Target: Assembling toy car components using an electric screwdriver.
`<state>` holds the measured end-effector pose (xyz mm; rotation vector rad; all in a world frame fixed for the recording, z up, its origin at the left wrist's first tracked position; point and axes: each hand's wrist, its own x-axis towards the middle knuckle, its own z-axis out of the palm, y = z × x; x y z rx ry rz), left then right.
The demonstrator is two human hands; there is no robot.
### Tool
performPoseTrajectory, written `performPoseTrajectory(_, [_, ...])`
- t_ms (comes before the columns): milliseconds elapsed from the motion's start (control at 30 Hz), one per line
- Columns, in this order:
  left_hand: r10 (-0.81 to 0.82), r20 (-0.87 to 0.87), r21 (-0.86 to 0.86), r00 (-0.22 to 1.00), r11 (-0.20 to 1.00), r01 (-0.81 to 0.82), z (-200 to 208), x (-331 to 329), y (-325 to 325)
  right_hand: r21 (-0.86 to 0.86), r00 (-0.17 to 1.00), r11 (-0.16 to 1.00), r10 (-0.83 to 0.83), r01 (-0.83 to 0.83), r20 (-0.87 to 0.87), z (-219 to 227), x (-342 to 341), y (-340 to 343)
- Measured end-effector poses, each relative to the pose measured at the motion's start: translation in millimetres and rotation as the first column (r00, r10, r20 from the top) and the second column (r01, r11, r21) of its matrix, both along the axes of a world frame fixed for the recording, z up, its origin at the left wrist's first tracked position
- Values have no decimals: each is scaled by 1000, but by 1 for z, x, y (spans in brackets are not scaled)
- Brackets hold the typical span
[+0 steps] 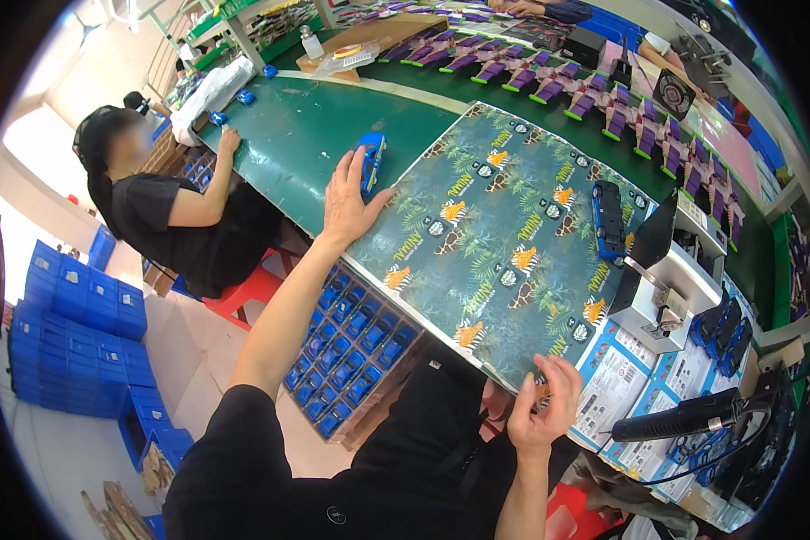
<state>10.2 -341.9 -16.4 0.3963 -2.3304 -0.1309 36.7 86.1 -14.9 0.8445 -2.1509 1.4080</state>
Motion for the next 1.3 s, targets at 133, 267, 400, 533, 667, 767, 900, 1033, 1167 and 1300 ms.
performPoseTrajectory(133, [70, 11, 147, 997, 987, -71, 2, -4, 1, -21, 1000, 1000, 6, -6, -4, 1, -2, 3])
performPoseTrajectory(267, [175, 58, 297, 983, 937, -185, 5, -28, -12, -51, 999, 999, 17, -19, -28, 3, -2, 2])
performPoseTrajectory(400, [-28, -41, 393, 999, 919, 42, 10, -102, 10, -42, 998, 999, 20, -23, -67, 4, -2, 2])
performPoseTrajectory(533, [-291, -286, 175, 913, 921, 348, 20, -180, 62, -98, 997, 995, -13, 6, -73, -1, -1, 2])
performPoseTrajectory(667, [-337, 22, 39, 941, 941, 336, 7, -199, 74, -135, 997, 990, -37, 28, -61, 4, 1, -3])
performPoseTrajectory(767, [-231, -78, 100, 970, 966, 238, -5, -199, 111, -162, 996, 985, -76, 67, -49, 4, -3, 9])
performPoseTrajectory(900, [-367, -59, -64, 928, 930, 363, -15, -165, 119, -241, 983, 962, -153, 126, -98, 18, 10, 41])
performPoseTrajectory(1033, [-354, 33, 12, 935, 935, 354, 10, -101, 138, -197, 849, 898, -436, 392, -298, 55, 26, 108])
performPoseTrajectory(1167, [-547, -121, 123, 828, 820, 560, 15, -65, 191, -362, 870, 804, -491, 472, 45, 69, -24, 112])
performPoseTrajectory(1300, [-599, -294, 321, 745, 672, 667, 38, -27, 273, -476, 845, 826, -3, 303, 534, 73, -53, 123])
